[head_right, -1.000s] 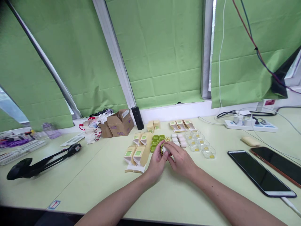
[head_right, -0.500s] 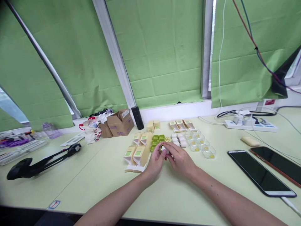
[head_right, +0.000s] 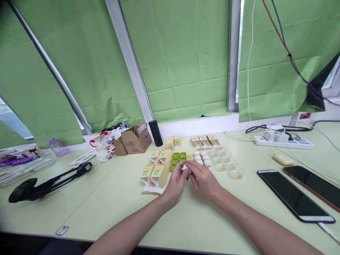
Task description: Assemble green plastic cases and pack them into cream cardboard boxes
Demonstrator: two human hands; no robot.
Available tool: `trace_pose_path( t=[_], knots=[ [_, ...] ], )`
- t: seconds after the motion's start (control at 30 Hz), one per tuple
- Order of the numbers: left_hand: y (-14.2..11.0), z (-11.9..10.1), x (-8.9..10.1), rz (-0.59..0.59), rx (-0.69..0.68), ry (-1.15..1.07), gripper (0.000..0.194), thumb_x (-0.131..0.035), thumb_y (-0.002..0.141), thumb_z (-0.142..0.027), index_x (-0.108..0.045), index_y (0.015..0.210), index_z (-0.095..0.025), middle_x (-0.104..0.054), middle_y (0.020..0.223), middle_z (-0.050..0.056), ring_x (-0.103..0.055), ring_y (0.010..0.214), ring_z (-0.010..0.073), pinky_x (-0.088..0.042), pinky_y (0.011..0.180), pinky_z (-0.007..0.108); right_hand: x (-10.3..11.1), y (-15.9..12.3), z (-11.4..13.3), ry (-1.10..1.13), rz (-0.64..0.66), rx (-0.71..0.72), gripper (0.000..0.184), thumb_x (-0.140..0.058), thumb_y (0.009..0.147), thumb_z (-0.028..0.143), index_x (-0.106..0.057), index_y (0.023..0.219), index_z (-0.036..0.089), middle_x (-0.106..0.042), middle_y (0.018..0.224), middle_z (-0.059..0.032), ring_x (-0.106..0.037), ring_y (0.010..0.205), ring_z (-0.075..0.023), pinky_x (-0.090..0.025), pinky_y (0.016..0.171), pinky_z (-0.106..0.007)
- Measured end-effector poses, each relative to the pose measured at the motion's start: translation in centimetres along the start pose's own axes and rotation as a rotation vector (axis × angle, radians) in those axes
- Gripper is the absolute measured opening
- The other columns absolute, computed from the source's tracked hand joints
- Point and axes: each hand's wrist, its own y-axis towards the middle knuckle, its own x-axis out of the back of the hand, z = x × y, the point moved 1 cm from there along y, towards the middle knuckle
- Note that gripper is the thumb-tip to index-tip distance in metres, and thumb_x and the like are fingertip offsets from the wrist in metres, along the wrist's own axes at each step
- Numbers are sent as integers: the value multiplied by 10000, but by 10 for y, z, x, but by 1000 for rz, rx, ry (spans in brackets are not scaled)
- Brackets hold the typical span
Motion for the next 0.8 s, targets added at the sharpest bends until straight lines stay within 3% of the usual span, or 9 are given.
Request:
trace_pose_path(
  t=[0.33, 0.53, 0.7, 0.8],
  knots=[
    [0, 1, 0, 7, -13, -24, 629, -735, 921, -628, -609, 1361, -196, -689, 1242, 140, -675, 1027, 236, -561, 937, 377, -1, 0, -1, -6, -6, -1, 475, -555, 1015, 92, -603, 1466, 233, -753, 1332, -142, -746, 1224, -292, -686, 976, -476],
    [1, -3, 2, 2, -8, -69, 743, -760, 888, -656, -563, 1440, -200, -670, 1280, 149, -676, 1071, 247, -567, 935, 375, 1, -1, 2, 40, 71, -68, 589, -565, 1019, 144, -456, 1586, 263, -695, 1418, -149, -693, 1296, -315, -676, 969, -494],
    [5, 2, 8, -6, 40, -49, 792, -788, 861, -659, -539, 1466, -213, -657, 978, 56, -632, 821, 187, -554, 762, 330, 2, -1, 3, 132, 109, -198, 566, -537, 1010, 145, -424, 1554, 253, -744, 1163, -117, -747, 828, -229, -685, 791, -431],
    [6, 2, 9, 5, 50, -63, 817, -808, 841, -663, -531, 1463, -212, -627, 911, 27, -591, 763, 161, -526, 722, 305, 2, 0, 2, 173, 93, -252, 468, -552, 1004, 158, -488, 1459, 245, -745, 1088, -94, -716, 752, -207, -668, 746, -402]
  ],
)
